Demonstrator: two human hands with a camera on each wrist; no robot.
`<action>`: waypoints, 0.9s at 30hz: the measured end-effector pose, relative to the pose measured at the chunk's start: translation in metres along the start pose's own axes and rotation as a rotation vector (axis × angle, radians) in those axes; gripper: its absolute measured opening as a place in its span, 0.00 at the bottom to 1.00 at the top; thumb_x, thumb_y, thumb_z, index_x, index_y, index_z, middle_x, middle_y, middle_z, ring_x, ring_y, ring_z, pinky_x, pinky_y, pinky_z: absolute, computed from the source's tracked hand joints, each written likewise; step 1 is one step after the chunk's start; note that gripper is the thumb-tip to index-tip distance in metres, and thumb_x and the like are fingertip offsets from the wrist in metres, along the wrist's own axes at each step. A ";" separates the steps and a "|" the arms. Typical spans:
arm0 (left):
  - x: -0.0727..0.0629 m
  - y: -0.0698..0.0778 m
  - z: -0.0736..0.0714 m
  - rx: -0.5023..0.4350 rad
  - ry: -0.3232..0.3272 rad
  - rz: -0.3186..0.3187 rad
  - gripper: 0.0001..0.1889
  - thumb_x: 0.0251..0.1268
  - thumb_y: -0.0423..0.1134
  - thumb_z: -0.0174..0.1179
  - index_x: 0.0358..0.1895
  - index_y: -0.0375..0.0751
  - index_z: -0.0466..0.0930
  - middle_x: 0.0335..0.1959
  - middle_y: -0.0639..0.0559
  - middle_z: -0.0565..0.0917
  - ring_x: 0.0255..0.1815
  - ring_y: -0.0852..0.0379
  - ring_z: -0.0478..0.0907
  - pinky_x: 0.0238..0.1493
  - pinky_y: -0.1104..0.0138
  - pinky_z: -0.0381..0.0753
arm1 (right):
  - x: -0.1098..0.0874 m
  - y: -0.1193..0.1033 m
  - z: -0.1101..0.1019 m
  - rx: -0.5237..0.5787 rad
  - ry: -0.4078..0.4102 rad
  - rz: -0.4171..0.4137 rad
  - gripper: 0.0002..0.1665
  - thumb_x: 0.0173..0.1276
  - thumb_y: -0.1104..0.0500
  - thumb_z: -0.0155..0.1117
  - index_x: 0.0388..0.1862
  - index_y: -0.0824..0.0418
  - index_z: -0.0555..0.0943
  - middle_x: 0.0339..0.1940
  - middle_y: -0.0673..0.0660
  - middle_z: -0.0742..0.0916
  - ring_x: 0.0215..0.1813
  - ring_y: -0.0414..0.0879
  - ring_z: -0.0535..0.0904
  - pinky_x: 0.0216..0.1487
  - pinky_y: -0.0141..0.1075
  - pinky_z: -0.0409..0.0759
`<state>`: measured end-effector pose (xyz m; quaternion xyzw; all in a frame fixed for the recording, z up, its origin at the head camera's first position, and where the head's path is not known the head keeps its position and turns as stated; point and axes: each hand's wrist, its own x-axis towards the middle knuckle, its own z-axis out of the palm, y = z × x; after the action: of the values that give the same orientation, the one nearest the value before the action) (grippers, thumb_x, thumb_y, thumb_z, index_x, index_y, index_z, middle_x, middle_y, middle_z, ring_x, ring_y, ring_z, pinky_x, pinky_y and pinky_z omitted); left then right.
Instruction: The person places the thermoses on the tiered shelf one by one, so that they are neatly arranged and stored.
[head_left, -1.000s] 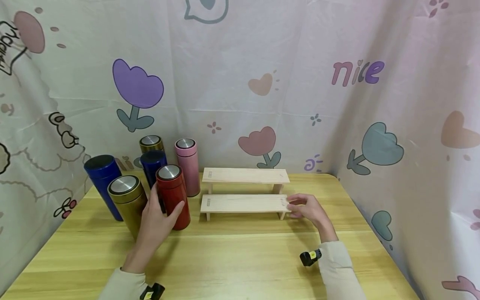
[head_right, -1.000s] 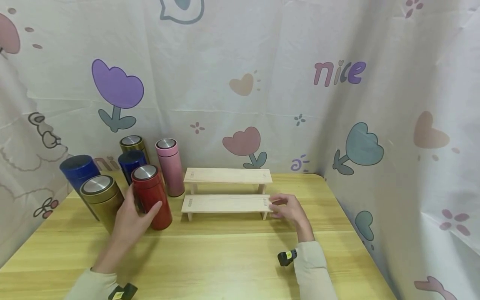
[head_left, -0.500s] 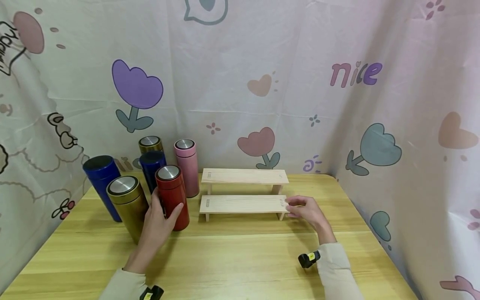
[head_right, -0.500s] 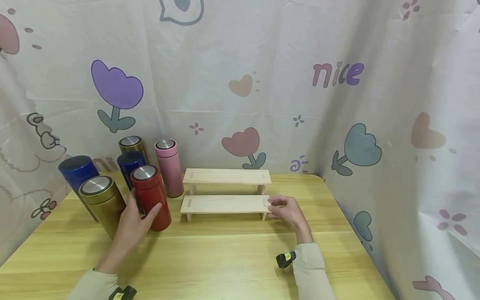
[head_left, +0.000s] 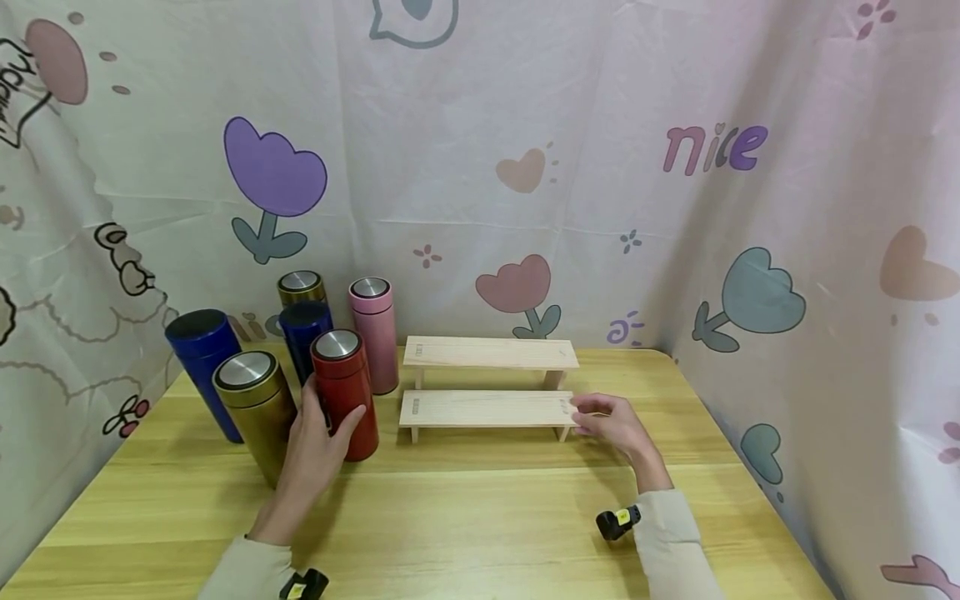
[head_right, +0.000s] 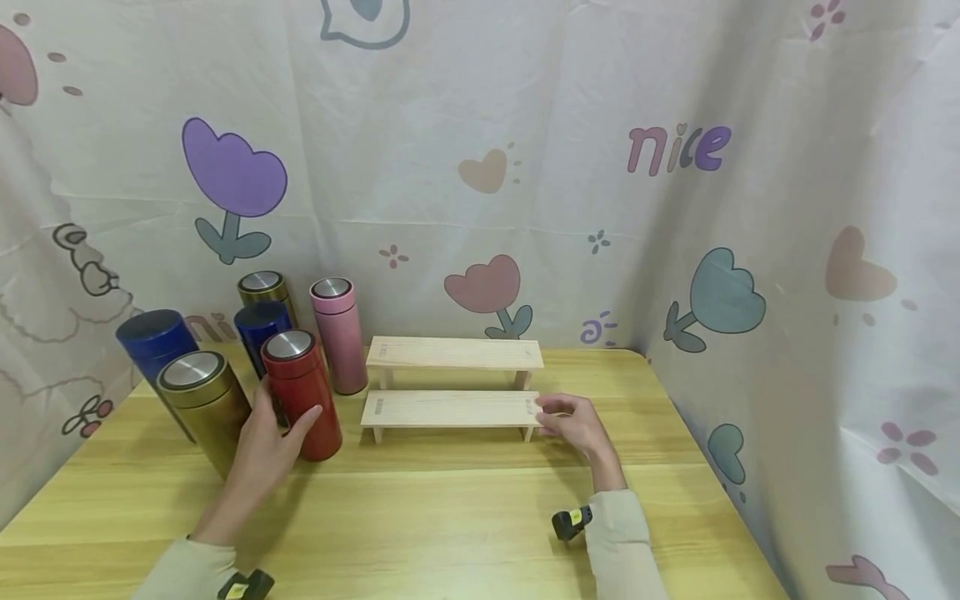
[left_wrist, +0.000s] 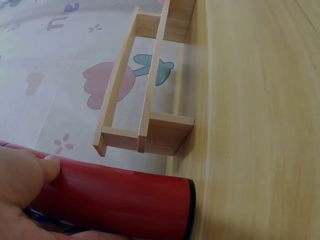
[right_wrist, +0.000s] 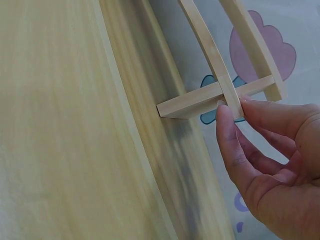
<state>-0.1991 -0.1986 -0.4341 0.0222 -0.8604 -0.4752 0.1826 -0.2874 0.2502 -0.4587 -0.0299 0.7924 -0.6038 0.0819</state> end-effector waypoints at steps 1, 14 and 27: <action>0.000 0.000 0.000 0.000 0.000 0.001 0.47 0.75 0.42 0.62 0.83 0.36 0.39 0.78 0.28 0.61 0.78 0.29 0.63 0.76 0.34 0.63 | 0.000 0.000 0.000 -0.001 0.001 0.000 0.23 0.71 0.71 0.65 0.63 0.77 0.77 0.49 0.62 0.85 0.40 0.44 0.87 0.49 0.36 0.90; 0.003 0.015 -0.007 0.006 -0.033 -0.011 0.48 0.76 0.43 0.61 0.84 0.37 0.36 0.80 0.29 0.58 0.79 0.29 0.60 0.77 0.34 0.61 | 0.001 0.000 -0.001 -0.006 0.008 0.020 0.23 0.71 0.72 0.64 0.64 0.76 0.77 0.53 0.67 0.82 0.40 0.43 0.85 0.47 0.33 0.90; 0.010 0.042 -0.017 -0.007 -0.069 0.068 0.47 0.75 0.40 0.62 0.84 0.37 0.38 0.79 0.29 0.61 0.78 0.30 0.62 0.75 0.33 0.64 | 0.000 0.002 0.001 -0.009 0.021 0.035 0.22 0.71 0.70 0.66 0.63 0.73 0.79 0.58 0.69 0.83 0.41 0.43 0.85 0.49 0.35 0.90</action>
<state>-0.1972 -0.1918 -0.3885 -0.0243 -0.8649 -0.4719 0.1690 -0.2871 0.2496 -0.4605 -0.0102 0.7964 -0.5988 0.0841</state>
